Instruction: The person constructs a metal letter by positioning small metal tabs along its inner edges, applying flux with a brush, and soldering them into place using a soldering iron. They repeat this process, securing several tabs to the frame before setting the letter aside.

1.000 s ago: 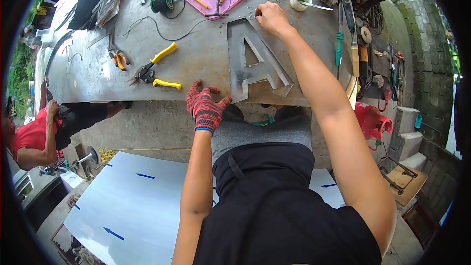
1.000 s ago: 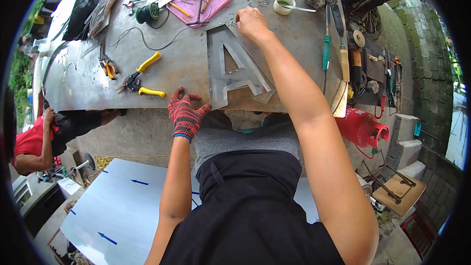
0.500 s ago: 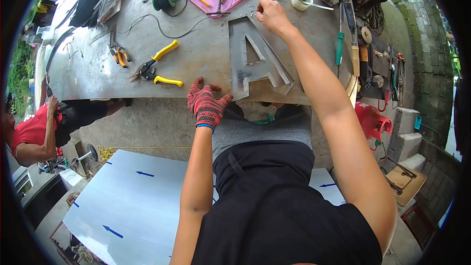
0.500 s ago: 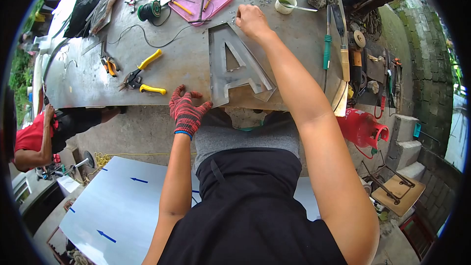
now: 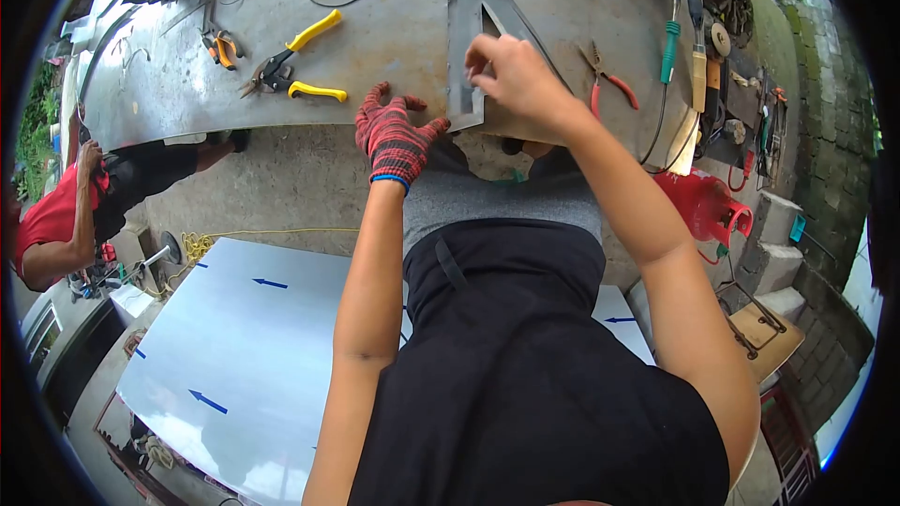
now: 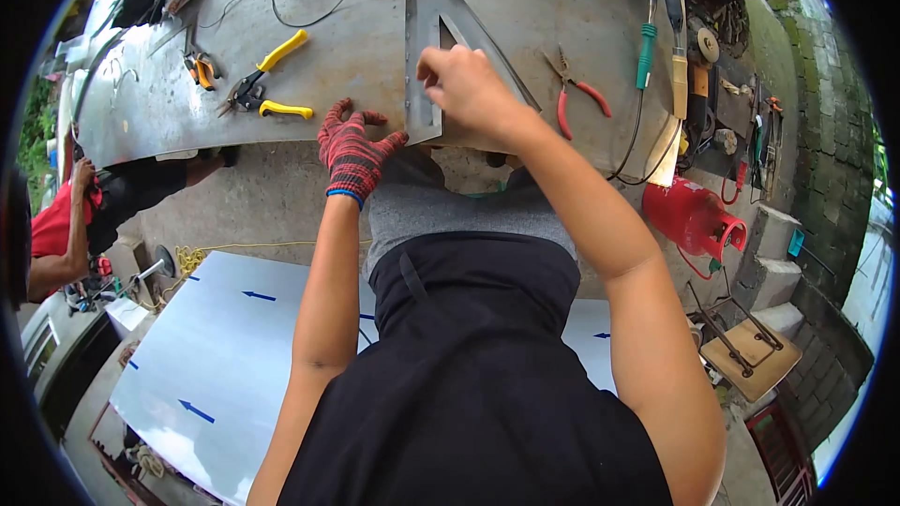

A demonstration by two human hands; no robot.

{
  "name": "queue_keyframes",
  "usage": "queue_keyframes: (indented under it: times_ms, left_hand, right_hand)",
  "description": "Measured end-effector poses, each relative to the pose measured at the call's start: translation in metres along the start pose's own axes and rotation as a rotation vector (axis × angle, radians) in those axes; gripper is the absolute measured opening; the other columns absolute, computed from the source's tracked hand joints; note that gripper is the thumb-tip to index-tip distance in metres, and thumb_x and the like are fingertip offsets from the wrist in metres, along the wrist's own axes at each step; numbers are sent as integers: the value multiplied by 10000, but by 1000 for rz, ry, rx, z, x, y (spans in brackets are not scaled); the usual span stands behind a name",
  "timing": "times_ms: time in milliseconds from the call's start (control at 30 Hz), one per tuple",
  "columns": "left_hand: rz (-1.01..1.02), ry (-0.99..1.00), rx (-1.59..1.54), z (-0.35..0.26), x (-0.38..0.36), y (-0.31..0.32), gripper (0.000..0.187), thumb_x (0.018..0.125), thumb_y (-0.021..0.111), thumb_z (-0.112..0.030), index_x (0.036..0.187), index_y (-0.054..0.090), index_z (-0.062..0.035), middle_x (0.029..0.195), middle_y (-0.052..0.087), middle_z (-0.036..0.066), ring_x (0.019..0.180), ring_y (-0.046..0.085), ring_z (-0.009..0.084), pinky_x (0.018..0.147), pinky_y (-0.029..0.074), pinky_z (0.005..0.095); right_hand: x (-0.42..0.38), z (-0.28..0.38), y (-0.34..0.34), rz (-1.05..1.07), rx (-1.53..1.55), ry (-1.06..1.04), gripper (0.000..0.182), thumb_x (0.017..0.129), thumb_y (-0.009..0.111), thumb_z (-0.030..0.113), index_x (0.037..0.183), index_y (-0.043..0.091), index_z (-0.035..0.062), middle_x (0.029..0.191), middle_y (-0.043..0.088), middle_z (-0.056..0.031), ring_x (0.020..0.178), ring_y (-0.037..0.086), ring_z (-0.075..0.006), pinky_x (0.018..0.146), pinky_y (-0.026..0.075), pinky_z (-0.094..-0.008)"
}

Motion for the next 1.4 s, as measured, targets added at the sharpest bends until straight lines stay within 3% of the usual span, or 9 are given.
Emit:
queue_keyframes:
  times_ms: [233,367,567,633,767,1067,1233,1300,1400]
  left_hand:
    - [-11,25,31,-1,1,-1,525,686,906,-518,1091,764,-214,1555,458,155,1432,411,351,1156,363,488]
    - [-1,27,40,-2,1,-1,532,691,901,-527,1098,764,-213,1556,461,161,1431,413,351,1153,368,483]
    - [-3,37,40,-1,0,-2,530,692,899,-529,1099,763,-218,1557,462,158,1433,410,355,1154,368,481]
    - [5,23,41,-1,0,-1,528,691,899,-528,1098,763,-220,1563,456,154,1433,413,355,1156,367,477]
    - [13,7,59,-1,2,0,524,684,904,-515,1093,763,-220,1582,435,138,1429,424,350,1156,371,468]
    - [21,-13,-32,-3,1,-2,506,666,932,-451,1071,760,-202,1576,422,128,1434,405,366,1168,365,484]
    - [9,-5,6,-2,3,0,501,671,923,-479,1068,761,-220,1586,423,102,1438,410,352,1157,370,481]
    - [15,-8,-2,-1,2,0,504,670,923,-483,1068,760,-221,1586,423,105,1439,409,350,1161,365,484]
    - [8,-5,11,-1,2,1,502,671,921,-482,1067,759,-221,1584,424,109,1439,410,350,1164,359,485]
  right_hand:
    - [-22,15,52,46,-422,-98,204,833,770,116,984,637,80,928,724,-33,975,627,-242,904,398,-416]
    - [-23,13,57,-2,-383,-127,120,842,658,33,947,617,75,859,729,-78,974,631,-272,885,391,-435]
    - [-26,13,37,-46,-299,-119,198,871,751,180,1010,647,86,891,732,-69,993,633,-259,916,397,-427]
    - [-27,5,5,-306,-171,-91,203,838,804,195,971,687,97,859,705,-53,927,616,-256,844,434,-414]
    - [-34,-57,-75,-715,126,451,187,925,747,200,1000,746,29,988,761,-99,800,679,-223,739,543,-370]
    - [-1,-157,-136,-959,529,567,517,935,766,226,1283,607,-122,953,738,-147,682,643,-131,561,541,-280]
    - [26,-157,-151,-1023,699,659,269,954,753,190,1092,687,-32,882,705,-66,649,597,-102,554,534,-269]
    - [34,-164,-153,-1032,708,691,407,932,762,187,1207,666,-97,830,711,-119,646,642,-136,526,546,-296]
    - [44,-179,-155,-1100,609,718,290,932,751,203,1099,735,-34,820,736,-134,720,713,-217,613,587,-365]
Point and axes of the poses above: each hand's wrist, its own x-axis towards the middle knuckle, its own y-axis out of the palm, z = x × y, the point moved 2 cm from there along x, towards the middle knuckle
